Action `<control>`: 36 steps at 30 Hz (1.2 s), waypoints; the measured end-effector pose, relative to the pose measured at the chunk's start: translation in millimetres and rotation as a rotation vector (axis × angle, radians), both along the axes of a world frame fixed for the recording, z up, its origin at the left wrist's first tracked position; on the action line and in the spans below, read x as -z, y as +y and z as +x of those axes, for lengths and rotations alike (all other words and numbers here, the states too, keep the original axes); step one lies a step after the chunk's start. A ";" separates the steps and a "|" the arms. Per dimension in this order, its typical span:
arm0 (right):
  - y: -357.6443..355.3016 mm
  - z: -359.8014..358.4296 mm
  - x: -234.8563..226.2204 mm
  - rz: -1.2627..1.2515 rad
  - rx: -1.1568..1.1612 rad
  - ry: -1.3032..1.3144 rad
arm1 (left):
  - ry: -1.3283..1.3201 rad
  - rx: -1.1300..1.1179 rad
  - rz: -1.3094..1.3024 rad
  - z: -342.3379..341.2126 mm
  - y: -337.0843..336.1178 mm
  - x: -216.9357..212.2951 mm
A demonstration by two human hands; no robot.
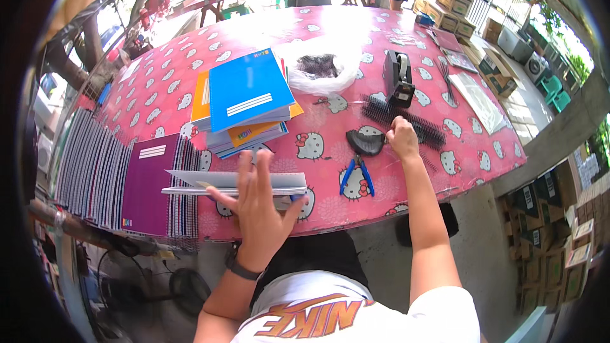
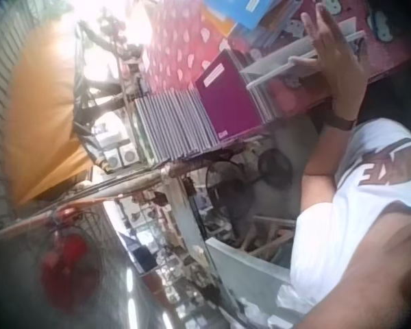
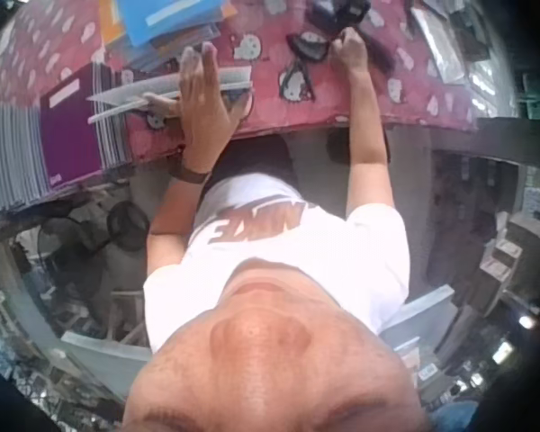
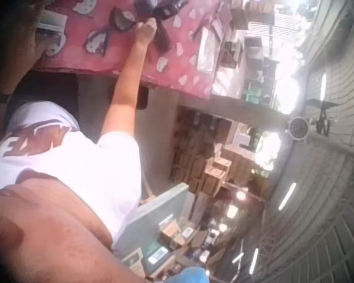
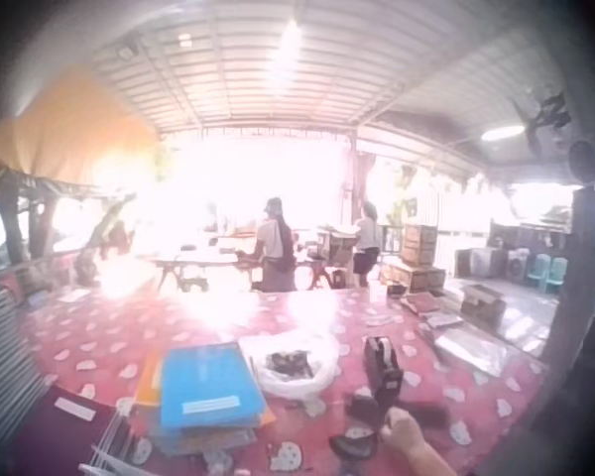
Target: The person trims the spiral binding of notebooks using blue shears, then stacks them one at a time on a pile to the side.
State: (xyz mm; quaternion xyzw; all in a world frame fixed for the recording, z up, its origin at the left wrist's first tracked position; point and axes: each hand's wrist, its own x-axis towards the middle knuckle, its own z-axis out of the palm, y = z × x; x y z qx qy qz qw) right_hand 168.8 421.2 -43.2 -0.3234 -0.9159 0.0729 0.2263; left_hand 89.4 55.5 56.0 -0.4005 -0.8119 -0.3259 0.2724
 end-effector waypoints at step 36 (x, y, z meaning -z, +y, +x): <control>-178.4 6.7 -145.8 -0.625 -0.956 0.051 | -0.049 0.336 0.282 -15.6 3.4 -1.6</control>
